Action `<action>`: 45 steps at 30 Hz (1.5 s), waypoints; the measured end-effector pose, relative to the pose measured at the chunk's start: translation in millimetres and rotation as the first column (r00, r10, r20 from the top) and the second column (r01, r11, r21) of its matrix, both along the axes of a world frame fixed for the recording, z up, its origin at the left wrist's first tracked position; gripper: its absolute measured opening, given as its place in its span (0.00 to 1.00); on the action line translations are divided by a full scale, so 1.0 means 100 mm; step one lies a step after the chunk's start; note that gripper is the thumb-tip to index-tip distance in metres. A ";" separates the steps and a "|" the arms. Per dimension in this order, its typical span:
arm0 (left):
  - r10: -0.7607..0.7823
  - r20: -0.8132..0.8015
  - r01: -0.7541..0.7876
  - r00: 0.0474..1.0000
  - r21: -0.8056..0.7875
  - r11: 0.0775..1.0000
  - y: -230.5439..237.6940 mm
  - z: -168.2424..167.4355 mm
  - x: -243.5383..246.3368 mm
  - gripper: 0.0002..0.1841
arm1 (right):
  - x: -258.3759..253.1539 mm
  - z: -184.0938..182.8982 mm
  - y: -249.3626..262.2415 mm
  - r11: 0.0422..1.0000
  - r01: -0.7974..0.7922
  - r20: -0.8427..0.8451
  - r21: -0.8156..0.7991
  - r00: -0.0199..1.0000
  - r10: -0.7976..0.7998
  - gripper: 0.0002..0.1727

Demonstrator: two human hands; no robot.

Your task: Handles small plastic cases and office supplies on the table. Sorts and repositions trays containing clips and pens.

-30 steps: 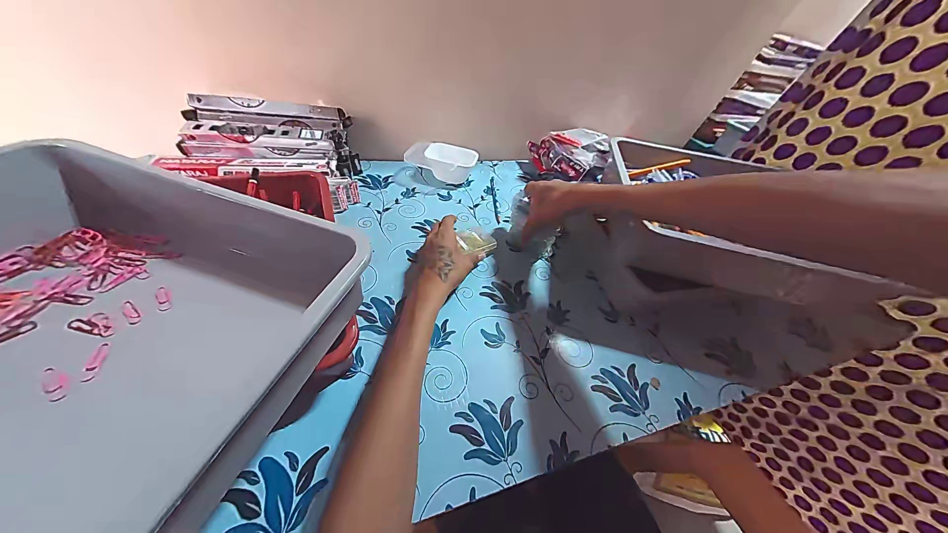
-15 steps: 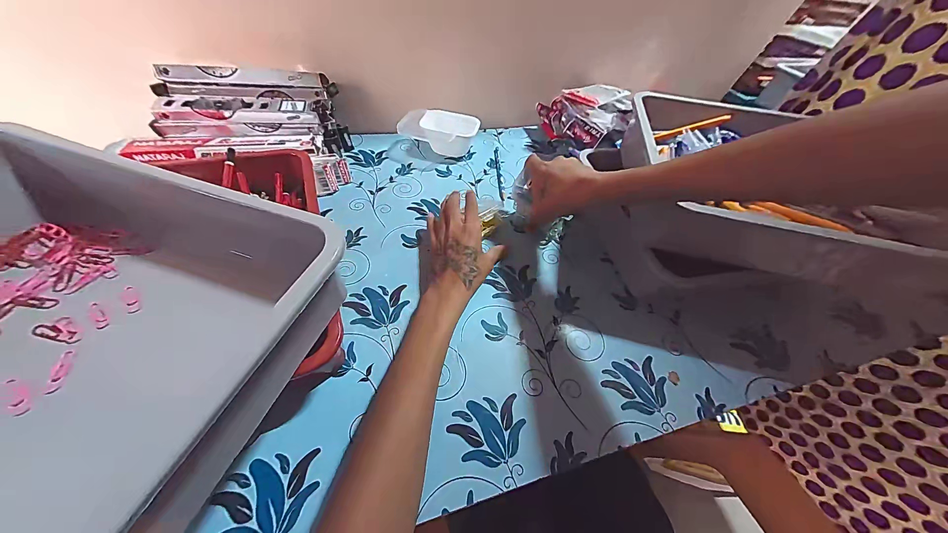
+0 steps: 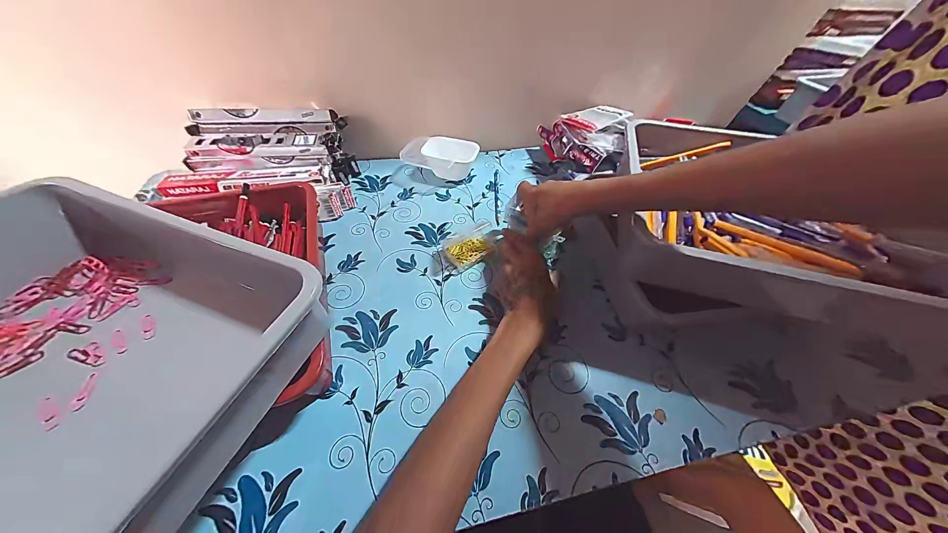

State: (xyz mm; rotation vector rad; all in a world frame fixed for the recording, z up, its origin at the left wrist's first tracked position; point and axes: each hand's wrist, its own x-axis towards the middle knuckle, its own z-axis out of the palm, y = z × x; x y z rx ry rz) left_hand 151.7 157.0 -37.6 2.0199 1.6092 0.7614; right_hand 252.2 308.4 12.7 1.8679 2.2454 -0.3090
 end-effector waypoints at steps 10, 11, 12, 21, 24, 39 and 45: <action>0.106 0.129 -0.107 0.986 0.000 0.994 0.31 0.00 0.17 0.50 | 0.05 0.10 0.18 0.997 -0.043 -0.015 -0.072 0.999 0.042 0.27; 0.098 0.173 -0.104 0.980 0.022 0.994 0.34 -0.03 0.18 0.48 | 0.03 0.18 0.15 0.994 -0.070 0.019 -0.087 0.997 0.072 0.24; 0.091 0.225 -0.103 0.970 0.042 0.994 0.35 -0.06 0.20 0.46 | -0.01 0.29 0.06 0.988 -0.097 0.071 -0.119 0.992 0.106 0.22; 0.247 0.257 -0.317 0.934 0.284 0.905 0.54 0.75 -0.38 0.47 | -0.72 1.44 -0.22 0.970 -0.234 0.007 0.070 0.972 0.234 0.20; 0.312 0.186 -0.344 0.932 0.181 0.921 0.54 0.72 -0.72 0.48 | -1.04 1.31 -0.19 0.946 -0.316 0.005 0.069 0.949 0.316 0.19; 0.196 0.151 -0.223 0.969 0.195 0.955 0.36 -0.19 -0.73 0.47 | -0.94 0.56 -0.46 0.972 -0.230 -0.016 0.054 0.973 0.232 0.34; 0.180 0.111 -0.200 0.977 0.199 0.960 0.41 -0.19 -0.61 0.45 | -0.72 0.56 -0.38 0.970 -0.239 -0.022 0.042 0.970 0.240 0.35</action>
